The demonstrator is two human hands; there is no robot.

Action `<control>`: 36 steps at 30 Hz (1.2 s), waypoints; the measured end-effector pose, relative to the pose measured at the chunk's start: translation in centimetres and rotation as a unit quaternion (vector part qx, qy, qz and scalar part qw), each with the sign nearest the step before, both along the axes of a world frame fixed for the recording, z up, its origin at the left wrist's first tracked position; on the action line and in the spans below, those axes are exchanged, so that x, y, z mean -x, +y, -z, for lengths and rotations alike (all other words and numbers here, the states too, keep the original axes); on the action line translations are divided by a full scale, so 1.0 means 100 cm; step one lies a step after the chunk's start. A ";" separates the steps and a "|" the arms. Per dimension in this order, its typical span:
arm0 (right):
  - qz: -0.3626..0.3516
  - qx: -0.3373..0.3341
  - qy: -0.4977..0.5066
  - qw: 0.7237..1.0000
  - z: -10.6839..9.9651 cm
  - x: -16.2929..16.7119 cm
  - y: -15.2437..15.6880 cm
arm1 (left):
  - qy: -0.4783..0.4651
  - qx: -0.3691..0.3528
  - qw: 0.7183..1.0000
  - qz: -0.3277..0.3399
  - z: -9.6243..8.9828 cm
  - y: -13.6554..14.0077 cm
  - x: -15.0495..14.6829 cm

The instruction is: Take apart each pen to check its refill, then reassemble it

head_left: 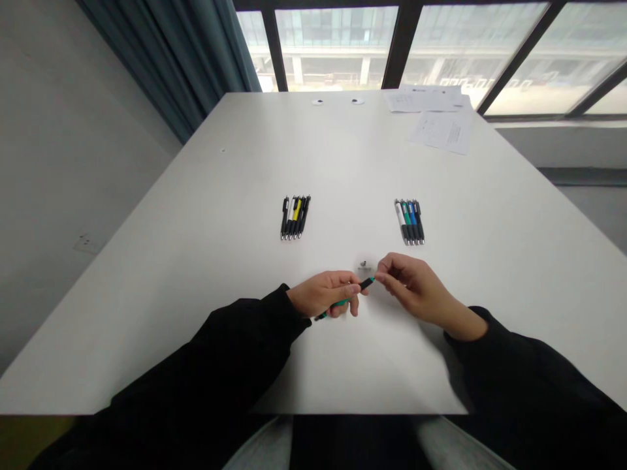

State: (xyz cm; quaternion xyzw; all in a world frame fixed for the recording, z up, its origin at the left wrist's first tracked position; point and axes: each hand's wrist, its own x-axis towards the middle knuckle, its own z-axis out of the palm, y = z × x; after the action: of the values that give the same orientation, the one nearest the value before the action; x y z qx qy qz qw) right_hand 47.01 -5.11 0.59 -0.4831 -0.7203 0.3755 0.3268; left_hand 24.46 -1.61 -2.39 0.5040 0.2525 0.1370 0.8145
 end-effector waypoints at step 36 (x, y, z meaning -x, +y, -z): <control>0.028 -0.089 -0.201 0.975 0.027 -0.005 0.018 | -0.029 0.026 0.995 -0.096 -0.001 0.001 0.003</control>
State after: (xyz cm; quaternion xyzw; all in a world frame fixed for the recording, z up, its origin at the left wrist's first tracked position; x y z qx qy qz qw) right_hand 47.55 -3.34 -2.15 -0.5378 -0.7877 0.1961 0.2277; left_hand 24.14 -1.53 -2.30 0.4517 0.2793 0.2221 0.8177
